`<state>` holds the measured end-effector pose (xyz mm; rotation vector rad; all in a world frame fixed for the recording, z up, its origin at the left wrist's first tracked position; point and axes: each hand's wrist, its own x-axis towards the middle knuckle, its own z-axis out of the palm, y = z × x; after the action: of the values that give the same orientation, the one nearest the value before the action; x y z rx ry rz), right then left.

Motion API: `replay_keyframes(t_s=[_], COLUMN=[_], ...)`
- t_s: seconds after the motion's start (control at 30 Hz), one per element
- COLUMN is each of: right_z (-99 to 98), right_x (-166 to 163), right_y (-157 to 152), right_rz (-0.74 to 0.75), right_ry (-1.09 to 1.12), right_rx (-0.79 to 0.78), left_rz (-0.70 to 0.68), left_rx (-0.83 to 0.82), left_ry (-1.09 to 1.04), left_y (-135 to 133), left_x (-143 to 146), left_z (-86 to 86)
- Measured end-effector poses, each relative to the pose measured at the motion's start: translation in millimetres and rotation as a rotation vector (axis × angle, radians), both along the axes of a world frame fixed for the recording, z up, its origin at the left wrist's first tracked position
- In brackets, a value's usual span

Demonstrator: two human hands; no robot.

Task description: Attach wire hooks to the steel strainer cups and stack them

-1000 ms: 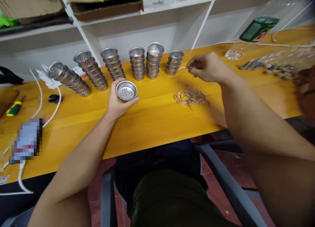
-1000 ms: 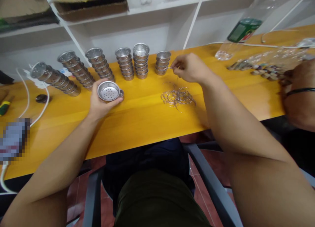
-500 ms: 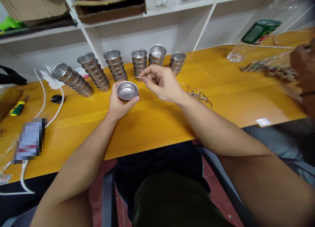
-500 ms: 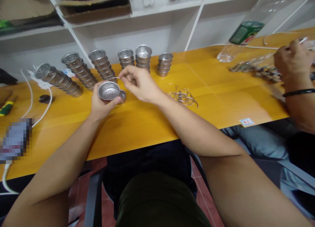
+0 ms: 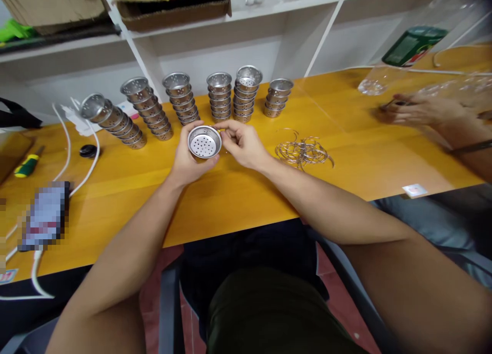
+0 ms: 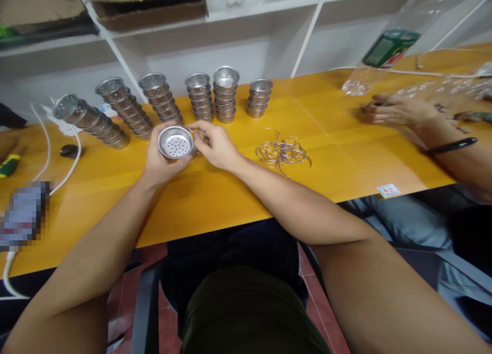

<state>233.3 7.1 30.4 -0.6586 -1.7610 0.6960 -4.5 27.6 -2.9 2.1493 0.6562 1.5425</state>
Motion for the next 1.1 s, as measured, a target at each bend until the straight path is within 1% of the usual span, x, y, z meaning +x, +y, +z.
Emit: replay_keyframes(t_s=[0.07,0.17,0.3,0.47,0.53,0.73,0.9,1.0,1.1], right_z=[0.9,5.2,10.1,11.4,11.3,12.4,12.1,9.6,8.9], right_x=[4,10,12,6,5,5,8,8,8], right_y=[3,6,3,-4,-7,-11,-11,-10,-8], right_rz=[-0.025,-0.042,0.012,0.073,0.072,0.019,-0.034,-0.047,-0.037], right_ry=[0.027,0.082,0.116,0.132,0.129,0.100,0.033,-0.024,-0.027], right_rx=[-0.007,-0.017,-0.040,-0.032,-0.033,-0.024,0.010,0.057,0.057], left_rz=[0.000,0.057,0.091,0.149,0.129,-0.016,0.029,-0.008,-0.028], left_rx=[0.006,-0.042,-0.119,-0.107,-0.112,-0.162,-0.186,-0.181,-0.157], left_ry=[0.003,0.001,-0.032,-0.037,-0.013,-0.032,0.008,0.001,0.010], left_y=[-1,-5,-9,-9,-10,-16,-17,-16,-15], left_x=[1,2,1,0,1,9,7,4,4], left_z=[1.8,4.7,7.1,11.2,13.4,13.3,11.6,12.3,13.1])
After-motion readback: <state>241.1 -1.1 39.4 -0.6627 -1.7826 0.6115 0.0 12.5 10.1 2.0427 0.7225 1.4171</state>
